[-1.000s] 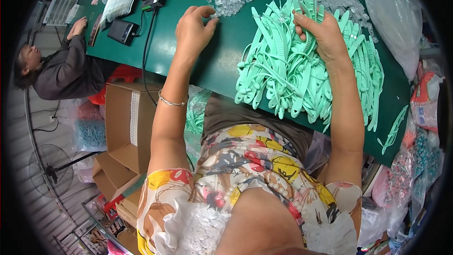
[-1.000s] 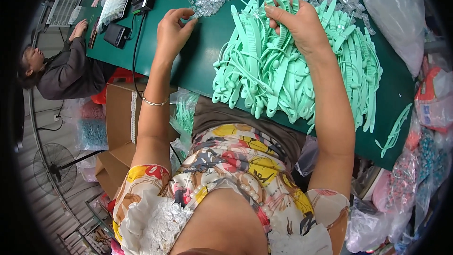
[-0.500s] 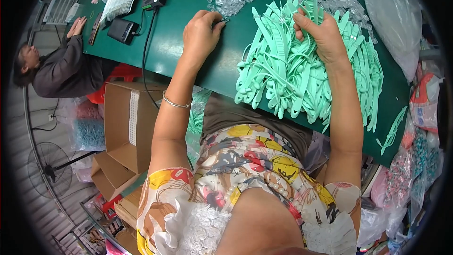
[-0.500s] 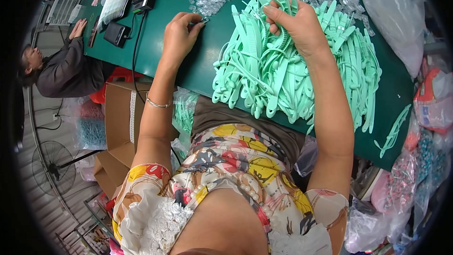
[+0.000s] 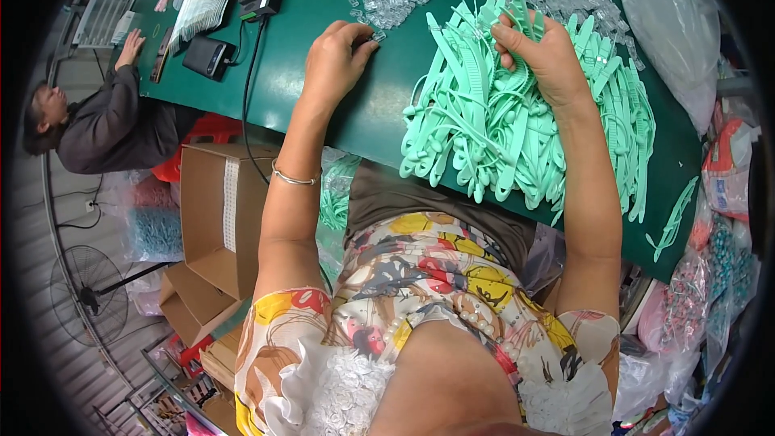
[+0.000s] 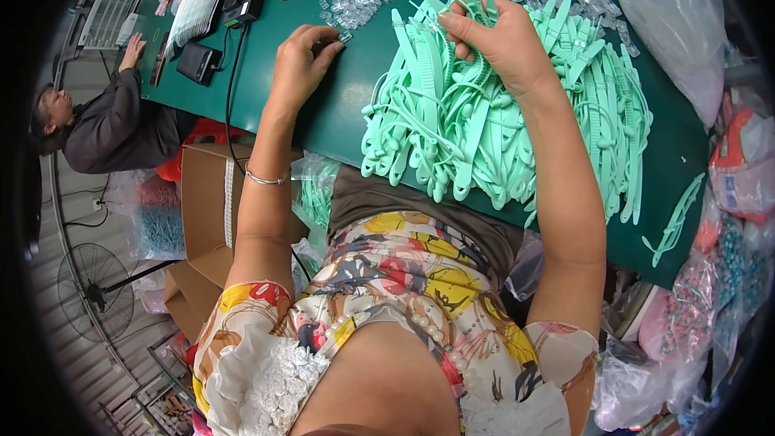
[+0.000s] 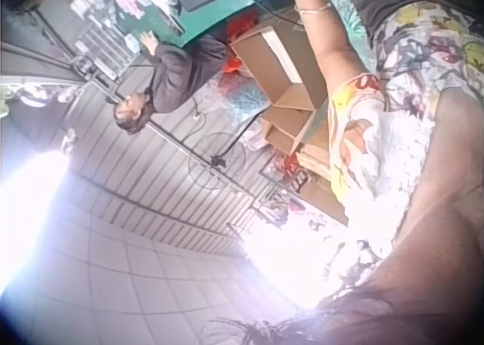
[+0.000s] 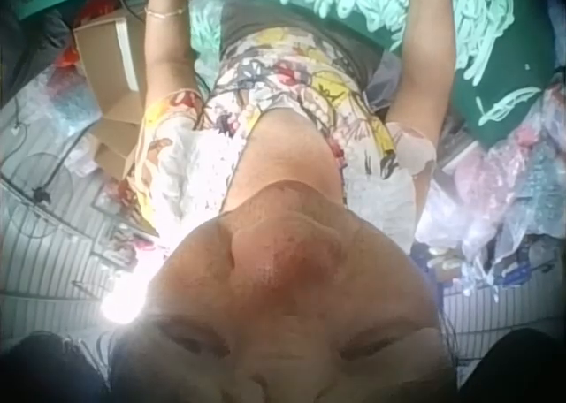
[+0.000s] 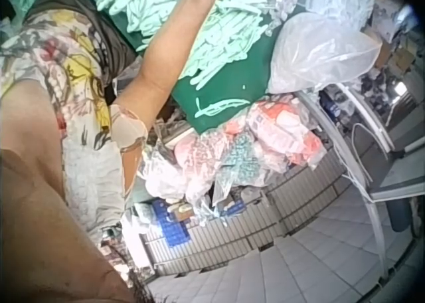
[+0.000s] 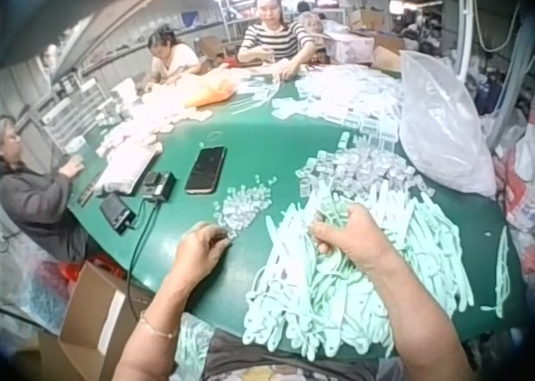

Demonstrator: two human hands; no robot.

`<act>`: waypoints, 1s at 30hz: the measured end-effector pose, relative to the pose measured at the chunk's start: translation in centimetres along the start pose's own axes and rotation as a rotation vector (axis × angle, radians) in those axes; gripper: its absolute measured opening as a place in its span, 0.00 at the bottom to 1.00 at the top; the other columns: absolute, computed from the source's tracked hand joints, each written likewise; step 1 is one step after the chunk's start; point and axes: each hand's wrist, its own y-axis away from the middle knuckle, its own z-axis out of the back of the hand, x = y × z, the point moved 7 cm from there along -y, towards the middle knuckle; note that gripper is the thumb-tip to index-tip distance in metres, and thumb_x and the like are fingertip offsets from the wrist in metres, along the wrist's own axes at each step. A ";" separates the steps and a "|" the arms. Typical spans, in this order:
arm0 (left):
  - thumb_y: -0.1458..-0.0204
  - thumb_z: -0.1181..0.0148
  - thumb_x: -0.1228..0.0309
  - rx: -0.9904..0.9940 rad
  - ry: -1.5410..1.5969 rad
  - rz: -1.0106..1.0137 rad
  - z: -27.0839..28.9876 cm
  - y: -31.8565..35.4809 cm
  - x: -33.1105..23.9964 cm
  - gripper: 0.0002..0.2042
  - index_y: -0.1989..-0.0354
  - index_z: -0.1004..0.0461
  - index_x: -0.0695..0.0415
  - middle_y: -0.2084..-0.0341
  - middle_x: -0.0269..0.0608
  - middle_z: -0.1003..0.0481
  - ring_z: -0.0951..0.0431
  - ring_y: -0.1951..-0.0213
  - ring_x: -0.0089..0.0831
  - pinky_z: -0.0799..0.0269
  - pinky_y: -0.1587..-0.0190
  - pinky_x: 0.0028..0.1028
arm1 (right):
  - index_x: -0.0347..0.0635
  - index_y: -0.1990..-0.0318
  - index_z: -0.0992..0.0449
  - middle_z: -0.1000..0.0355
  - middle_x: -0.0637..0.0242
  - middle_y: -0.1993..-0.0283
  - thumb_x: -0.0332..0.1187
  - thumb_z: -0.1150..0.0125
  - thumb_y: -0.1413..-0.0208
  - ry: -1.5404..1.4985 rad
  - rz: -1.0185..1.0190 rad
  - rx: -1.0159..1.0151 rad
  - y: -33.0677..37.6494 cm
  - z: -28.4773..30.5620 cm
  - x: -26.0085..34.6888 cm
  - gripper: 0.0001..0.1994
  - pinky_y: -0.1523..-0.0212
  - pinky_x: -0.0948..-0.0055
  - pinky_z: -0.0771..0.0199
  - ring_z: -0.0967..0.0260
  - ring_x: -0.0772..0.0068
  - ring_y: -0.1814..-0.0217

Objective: Sorting green plastic strips into groups and placing them into clear plastic bags.

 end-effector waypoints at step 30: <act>0.52 0.40 0.71 0.374 1.440 0.525 -6.1 -1.1 -7.5 0.12 0.61 0.28 0.64 0.72 0.34 0.28 0.42 0.80 0.15 0.47 0.79 0.15 | 0.37 0.71 0.27 0.34 0.76 0.80 0.34 0.35 0.55 0.204 0.124 0.045 0.2 -0.7 0.6 0.10 0.80 0.86 0.40 0.39 0.88 0.81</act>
